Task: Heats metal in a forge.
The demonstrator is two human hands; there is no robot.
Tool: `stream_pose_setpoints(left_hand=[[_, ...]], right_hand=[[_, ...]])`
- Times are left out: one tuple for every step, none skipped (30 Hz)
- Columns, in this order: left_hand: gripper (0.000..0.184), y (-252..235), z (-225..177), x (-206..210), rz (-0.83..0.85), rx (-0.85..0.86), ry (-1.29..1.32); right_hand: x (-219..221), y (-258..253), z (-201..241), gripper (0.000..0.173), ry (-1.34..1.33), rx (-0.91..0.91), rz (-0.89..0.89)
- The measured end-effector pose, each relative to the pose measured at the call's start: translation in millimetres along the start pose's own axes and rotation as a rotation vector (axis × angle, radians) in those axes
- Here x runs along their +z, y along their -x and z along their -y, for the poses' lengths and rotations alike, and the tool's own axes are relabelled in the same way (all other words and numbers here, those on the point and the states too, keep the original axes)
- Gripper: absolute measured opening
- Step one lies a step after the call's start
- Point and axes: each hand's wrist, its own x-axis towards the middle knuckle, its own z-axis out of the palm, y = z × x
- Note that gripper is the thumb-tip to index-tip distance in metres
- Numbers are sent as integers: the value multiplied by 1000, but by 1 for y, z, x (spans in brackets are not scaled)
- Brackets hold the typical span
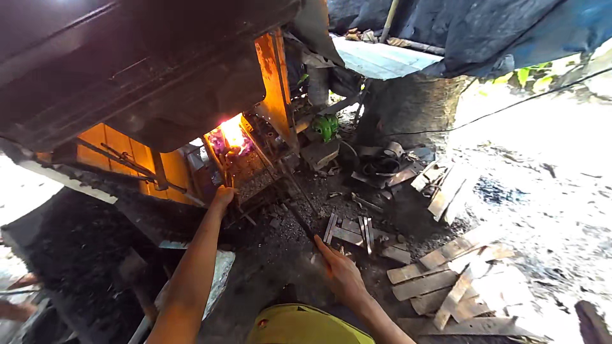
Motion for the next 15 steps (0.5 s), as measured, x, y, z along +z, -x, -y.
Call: stream_pose_setpoints(left_hand=[[42,0,-2,2,-11,1,-55],[42,-1,-3,3,-22,-1,-99],[42,-3,-5,3,-27,-9,-137],[43,-4,-8,3,-27,-22,-161],[42,-5,-9,3,-32,-25,-173],[41,-8,-9,3,-37,-23,-172],[41,-9,-8,5,-43,-16,-161],[45,-7,-7,6,-41,-13,-131],[50,-4,-6,6,-32,-15,-82],[55,1,-2,5,-22,-14,-14],[59,10,3,6,-6,-20,56],[64,20,7,7,21,-38,138],[67,30,11,9,51,-58,207],[68,39,15,13,81,-78,265],[68,46,18,17,104,-96,311]], right_hand=[[0,6,-4,55,-4,-11,-9],[0,12,-9,55,-12,-23,-21],[1,14,-12,54,-21,-38,-39],[1,14,-14,54,-24,-44,-41],[2,11,-14,54,-21,-41,-31],[3,7,-13,54,-23,-31,-17],[2,4,-13,55,-22,-22,-7],[-1,2,-13,55,-15,-16,-1],[-6,3,-13,55,-9,-9,7],[-10,6,-16,54,-7,-6,5],[-13,12,-21,54,-7,-11,-10],[-16,19,-27,55,-13,-19,-25],[-18,27,-34,55,-19,-26,-43],[-21,35,-41,55,-25,-38,-68],[-21,42,-48,56,-24,-56,-100]])
